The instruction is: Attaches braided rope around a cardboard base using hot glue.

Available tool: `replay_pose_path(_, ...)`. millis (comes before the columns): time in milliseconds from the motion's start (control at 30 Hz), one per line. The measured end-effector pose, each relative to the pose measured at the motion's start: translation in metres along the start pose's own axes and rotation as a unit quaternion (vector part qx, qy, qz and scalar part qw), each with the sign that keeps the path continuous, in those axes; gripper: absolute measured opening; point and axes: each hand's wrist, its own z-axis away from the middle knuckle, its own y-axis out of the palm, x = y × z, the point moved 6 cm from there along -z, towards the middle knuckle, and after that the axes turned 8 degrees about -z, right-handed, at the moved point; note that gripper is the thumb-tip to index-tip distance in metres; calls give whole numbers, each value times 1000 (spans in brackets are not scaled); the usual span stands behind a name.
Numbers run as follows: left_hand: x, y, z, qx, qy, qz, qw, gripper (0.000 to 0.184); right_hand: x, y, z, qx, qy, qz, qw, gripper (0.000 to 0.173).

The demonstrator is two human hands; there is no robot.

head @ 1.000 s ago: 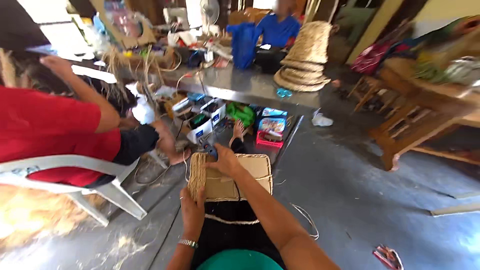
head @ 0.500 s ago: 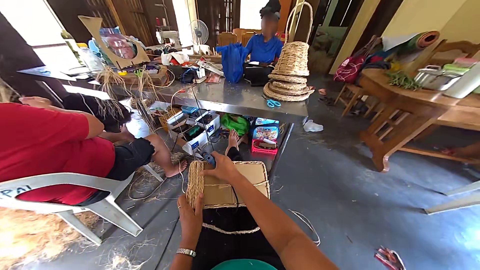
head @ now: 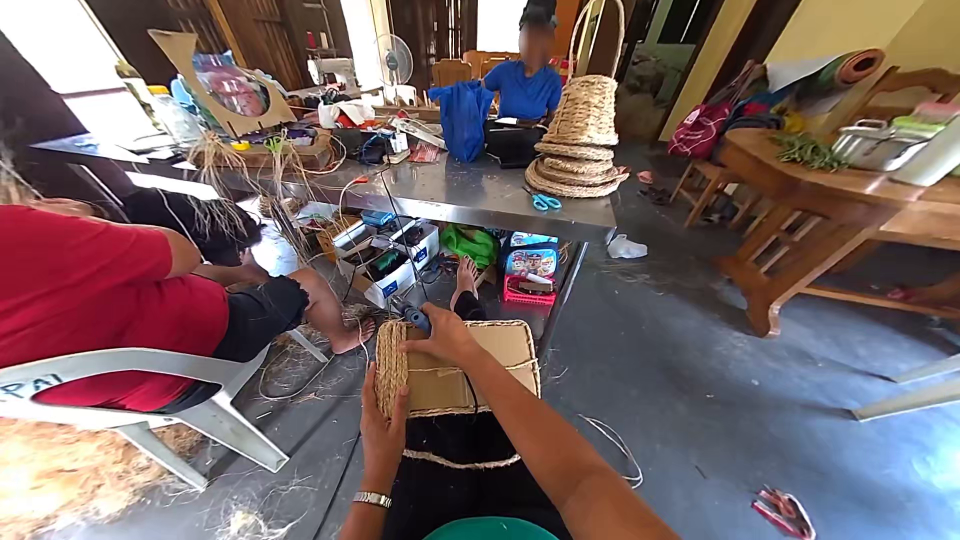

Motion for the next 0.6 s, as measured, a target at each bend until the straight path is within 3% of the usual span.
replay_pose_path(600, -2, 0, 0, -6, 27, -35, 999, 74, 1, -1, 1, -5, -7, -2, 1000, 75)
